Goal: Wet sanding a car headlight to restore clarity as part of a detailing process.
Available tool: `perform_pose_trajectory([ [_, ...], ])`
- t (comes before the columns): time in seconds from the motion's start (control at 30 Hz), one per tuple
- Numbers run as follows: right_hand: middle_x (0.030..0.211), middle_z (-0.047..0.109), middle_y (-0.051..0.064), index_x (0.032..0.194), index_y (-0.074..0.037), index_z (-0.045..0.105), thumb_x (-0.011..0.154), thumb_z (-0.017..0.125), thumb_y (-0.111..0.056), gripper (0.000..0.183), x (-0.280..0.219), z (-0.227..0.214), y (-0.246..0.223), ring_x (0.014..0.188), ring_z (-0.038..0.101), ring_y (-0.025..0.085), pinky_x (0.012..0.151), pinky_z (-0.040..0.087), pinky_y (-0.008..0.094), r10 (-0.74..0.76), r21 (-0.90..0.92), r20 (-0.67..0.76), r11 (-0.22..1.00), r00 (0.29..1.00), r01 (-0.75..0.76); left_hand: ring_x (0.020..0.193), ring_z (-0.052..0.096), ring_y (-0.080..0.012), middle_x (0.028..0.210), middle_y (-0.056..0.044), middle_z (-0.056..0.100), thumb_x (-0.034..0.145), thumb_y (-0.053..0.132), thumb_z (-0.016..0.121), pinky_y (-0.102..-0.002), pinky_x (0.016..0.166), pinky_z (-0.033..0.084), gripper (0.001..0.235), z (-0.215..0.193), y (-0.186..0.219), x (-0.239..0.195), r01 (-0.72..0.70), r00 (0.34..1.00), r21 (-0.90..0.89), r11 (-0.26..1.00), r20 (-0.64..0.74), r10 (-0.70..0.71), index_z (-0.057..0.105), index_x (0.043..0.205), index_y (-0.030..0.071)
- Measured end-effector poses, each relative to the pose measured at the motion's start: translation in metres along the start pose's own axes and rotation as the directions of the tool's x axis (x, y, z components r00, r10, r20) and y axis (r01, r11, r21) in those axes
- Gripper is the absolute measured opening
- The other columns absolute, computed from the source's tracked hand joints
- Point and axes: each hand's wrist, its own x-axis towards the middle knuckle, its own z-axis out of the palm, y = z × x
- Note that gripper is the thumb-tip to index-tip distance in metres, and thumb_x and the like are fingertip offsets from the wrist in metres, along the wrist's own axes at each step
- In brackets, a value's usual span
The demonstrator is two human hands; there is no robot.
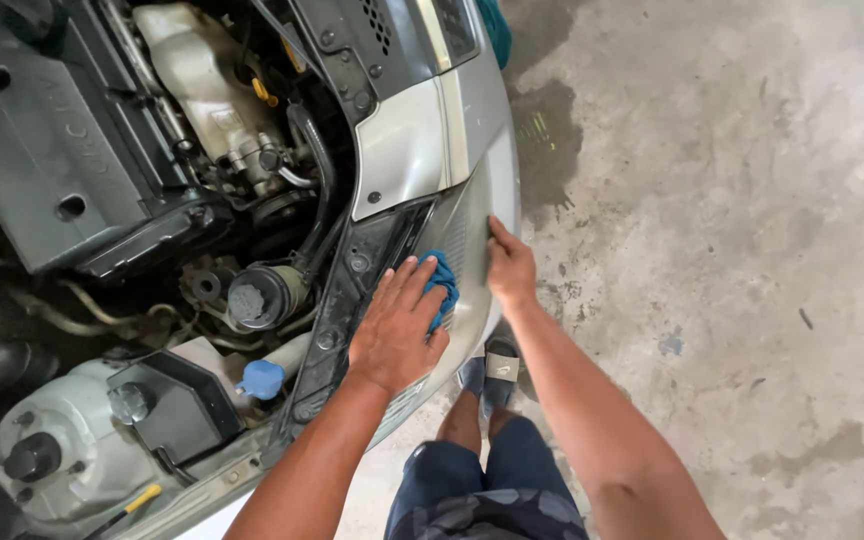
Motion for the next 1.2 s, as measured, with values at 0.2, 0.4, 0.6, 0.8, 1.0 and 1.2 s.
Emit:
perform_pose_trajectory([
  [0.2,0.149,0.058,0.016,0.145,-0.002,0.056,0.102,0.053,-0.009,0.044,-0.100,-0.018,0.013,0.139,0.053,0.023,0.116,0.037,0.032,-0.139,-0.087,0.046,0.986,0.989,0.142,0.147,0.034,-0.0377,0.157,-0.016,0.042,0.078,0.024,0.070,-0.052,0.122,0.023,0.050,-0.005,0.003,0.004,0.018,1.000,0.011,1.000,0.018,-0.018,0.063,0.125,0.007],
  [0.4,0.149,0.058,0.017,0.143,-0.001,0.057,0.102,0.055,-0.009,0.042,-0.080,-0.010,0.056,0.138,0.054,0.022,0.116,0.038,0.032,-0.106,0.134,0.028,0.986,0.994,0.102,0.147,0.036,-0.0365,0.156,-0.015,0.043,0.079,0.024,0.069,-0.052,0.122,0.025,0.048,-0.001,0.003,0.002,0.017,1.000,0.022,1.000,-0.002,-0.017,0.064,0.124,0.009],
  [0.6,0.141,0.067,0.014,0.144,-0.006,0.059,0.103,0.053,-0.010,0.042,0.014,-0.009,0.010,0.124,0.062,0.018,0.106,0.046,0.028,-0.042,0.131,0.116,0.991,0.992,0.027,0.146,0.038,-0.0370,0.155,-0.015,0.046,0.078,0.022,0.070,-0.053,0.122,0.027,0.045,-0.001,0.005,0.000,0.016,1.000,0.004,1.000,-0.027,-0.016,0.065,0.121,0.009],
  [0.8,0.149,0.059,0.015,0.141,0.000,0.060,0.100,0.059,-0.007,0.042,-0.106,-0.022,0.061,0.141,0.051,0.021,0.117,0.035,0.032,-0.030,0.119,0.059,0.993,0.998,0.023,0.146,0.038,-0.0370,0.155,-0.015,0.046,0.077,0.021,0.070,-0.053,0.121,0.027,0.045,-0.001,0.005,0.003,0.028,1.000,0.019,0.999,-0.013,-0.027,0.065,0.120,0.009],
  [1.0,0.144,0.063,0.014,0.142,-0.004,0.060,0.099,0.057,-0.007,0.043,-0.034,-0.014,0.031,0.131,0.059,0.021,0.112,0.043,0.031,0.144,0.255,0.088,0.953,0.986,-0.162,0.146,0.038,-0.0374,0.155,-0.015,0.046,0.078,0.022,0.070,-0.053,0.121,0.027,0.046,-0.002,0.005,0.003,0.017,1.000,0.006,1.000,-0.021,-0.017,0.065,0.121,0.008],
  [1.2,0.141,0.066,0.012,0.141,-0.004,0.062,0.100,0.060,-0.011,0.041,-0.027,-0.024,0.014,0.127,0.060,0.019,0.109,0.045,0.031,0.127,0.238,0.149,0.958,0.981,-0.160,0.146,0.038,-0.0365,0.155,-0.014,0.046,0.078,0.022,0.070,-0.052,0.121,0.027,0.046,-0.003,0.005,0.003,0.027,1.000,0.002,1.000,-0.014,-0.027,0.065,0.121,0.008],
])
